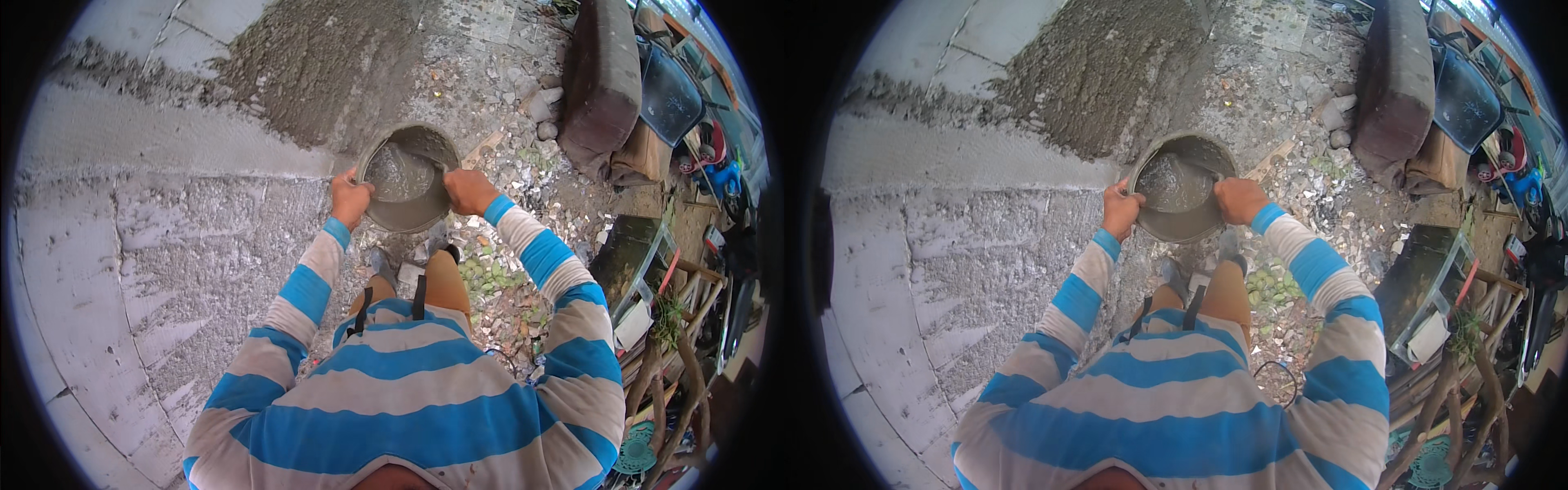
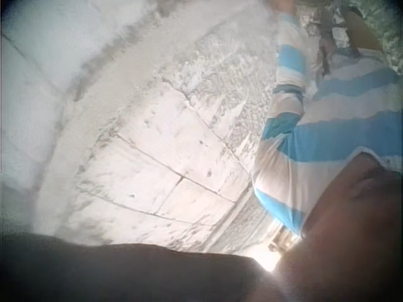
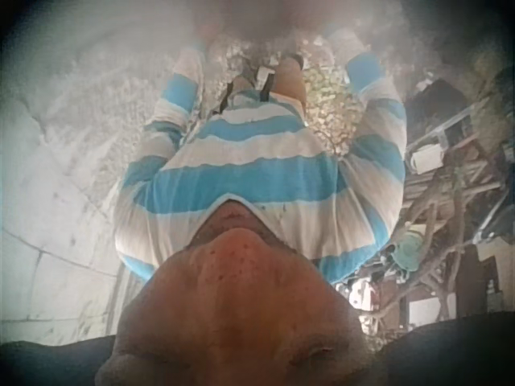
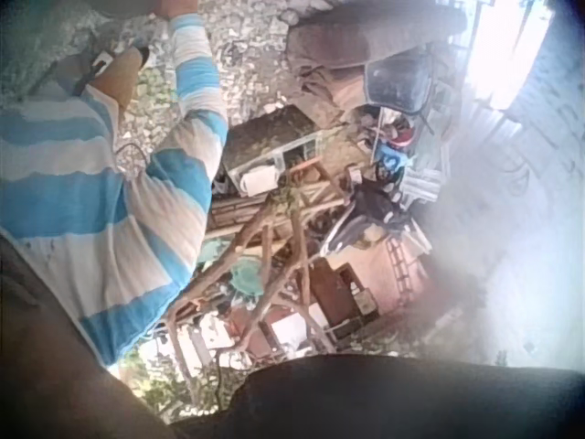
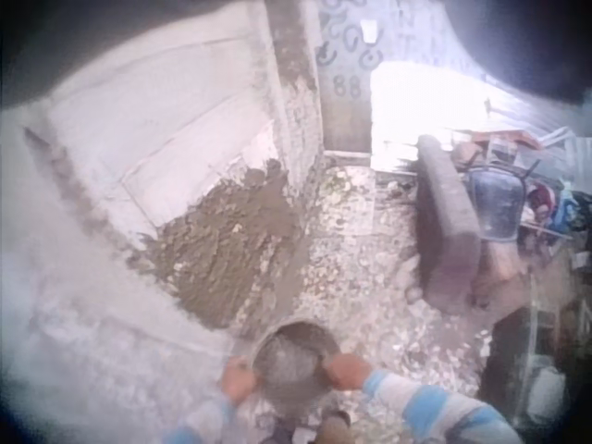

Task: The person scoops wet cement from a metal bowl using a trowel and applies it to a concrete wall. They repeatedly smooth the cement onto the wall surface in a continuous motion.

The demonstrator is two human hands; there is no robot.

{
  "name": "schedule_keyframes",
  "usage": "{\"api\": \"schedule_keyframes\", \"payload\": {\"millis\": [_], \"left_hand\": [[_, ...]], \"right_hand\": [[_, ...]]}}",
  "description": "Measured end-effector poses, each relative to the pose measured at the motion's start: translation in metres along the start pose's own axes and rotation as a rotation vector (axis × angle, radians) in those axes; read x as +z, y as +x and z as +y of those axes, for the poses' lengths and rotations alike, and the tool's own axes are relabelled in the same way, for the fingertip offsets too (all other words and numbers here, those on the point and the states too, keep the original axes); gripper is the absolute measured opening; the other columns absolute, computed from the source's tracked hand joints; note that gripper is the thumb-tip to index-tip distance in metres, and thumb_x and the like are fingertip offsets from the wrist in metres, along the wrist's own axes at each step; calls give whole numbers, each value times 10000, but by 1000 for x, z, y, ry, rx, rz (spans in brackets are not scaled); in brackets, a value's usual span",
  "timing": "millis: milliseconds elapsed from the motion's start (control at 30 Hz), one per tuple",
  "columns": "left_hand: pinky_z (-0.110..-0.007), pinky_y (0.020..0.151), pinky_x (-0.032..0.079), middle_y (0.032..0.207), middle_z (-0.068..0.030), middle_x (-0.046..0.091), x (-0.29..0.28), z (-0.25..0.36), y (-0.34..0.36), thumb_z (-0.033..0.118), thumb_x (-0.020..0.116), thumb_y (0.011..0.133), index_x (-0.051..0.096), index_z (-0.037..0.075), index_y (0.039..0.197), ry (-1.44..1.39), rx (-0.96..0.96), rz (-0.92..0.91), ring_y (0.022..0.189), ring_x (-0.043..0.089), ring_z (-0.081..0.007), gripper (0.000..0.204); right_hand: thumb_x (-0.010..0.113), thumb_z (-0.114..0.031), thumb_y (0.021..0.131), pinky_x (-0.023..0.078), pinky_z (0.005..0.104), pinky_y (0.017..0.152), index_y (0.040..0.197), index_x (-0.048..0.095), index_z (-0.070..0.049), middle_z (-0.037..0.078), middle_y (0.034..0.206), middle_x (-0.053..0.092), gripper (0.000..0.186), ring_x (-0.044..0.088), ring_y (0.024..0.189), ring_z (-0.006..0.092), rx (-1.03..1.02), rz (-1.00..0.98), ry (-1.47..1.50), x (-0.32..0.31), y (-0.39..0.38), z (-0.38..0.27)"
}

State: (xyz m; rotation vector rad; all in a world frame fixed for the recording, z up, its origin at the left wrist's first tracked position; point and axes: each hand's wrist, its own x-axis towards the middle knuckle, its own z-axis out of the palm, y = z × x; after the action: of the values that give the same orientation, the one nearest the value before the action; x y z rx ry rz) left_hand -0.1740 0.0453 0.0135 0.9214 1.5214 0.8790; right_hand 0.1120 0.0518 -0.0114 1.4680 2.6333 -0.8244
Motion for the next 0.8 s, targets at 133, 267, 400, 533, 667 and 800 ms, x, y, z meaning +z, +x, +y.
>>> {"api": "schedule_keyframes", "payload": {"millis": [133, 267, 400, 533, 667, 800], "left_hand": [[-288, 651, 523, 939, -81, 709, 29, 12, 16, -102, 575, 710, 674, -41, 1216, 223, 128, -44, 726, 636, -131, 519], [-276, 635, 504, 903, -67, 699, 35, 28, 20, -95, 581, 710, 676, -37, 1231, 367, 85, -138, 708, 609, -113, 532], [-276, 626, 501, 893, -63, 696, 20, 39, 21, -91, 576, 722, 663, -32, 1257, 319, 16, -151, 704, 603, -112, 546], [-286, 614, 509, 904, -73, 695, 8, 38, 23, -94, 566, 735, 645, -28, 1269, 95, -105, -86, 694, 614, -129, 544], [-320, 620, 531, 900, -92, 681, -8, 17, 18, -107, 561, 727, 610, -31, 1276, -56, -236, 59, 713, 629, -172, 556], [-350, 648, 550, 925, -93, 651, -27, -15, 9, -136, 543, 708, 591, -13, 1235, -372, -237, 102, 774, 631, -208, 544]], "right_hand": [[706, -91, 781, 519, 356, 501, 881, 688, 26, 121, 724, 679, 156, 659, 585, 196, 198, -475, 766, -19, -11, 63], [705, 1, 762, 435, 282, 384, 866, 707, 66, 71, 630, 637, 123, 558, 438, 134, 288, -563, 1474, 17, -27, 68], [706, 16, 783, 414, 273, 371, 989, 697, 75, 65, 682, 655, 214, 542, 426, 116, 316, -491, 1714, 44, -37, 39], [704, 27, 804, 407, 261, 399, 1066, 680, 78, 65, 698, 648, 268, 557, 459, 117, 320, -313, 1705, 22, -54, 15], [686, 14, 815, 406, 257, 415, 1096, 675, 86, 59, 696, 626, 290, 549, 465, 114, 273, -135, 1848, -10, -75, -6], [641, -16, 880, 423, 242, 419, 1270, 586, 68, 71, 752, 622, 402, 555, 461, 124, 366, 243, 1960, -56, -74, -37]]}}
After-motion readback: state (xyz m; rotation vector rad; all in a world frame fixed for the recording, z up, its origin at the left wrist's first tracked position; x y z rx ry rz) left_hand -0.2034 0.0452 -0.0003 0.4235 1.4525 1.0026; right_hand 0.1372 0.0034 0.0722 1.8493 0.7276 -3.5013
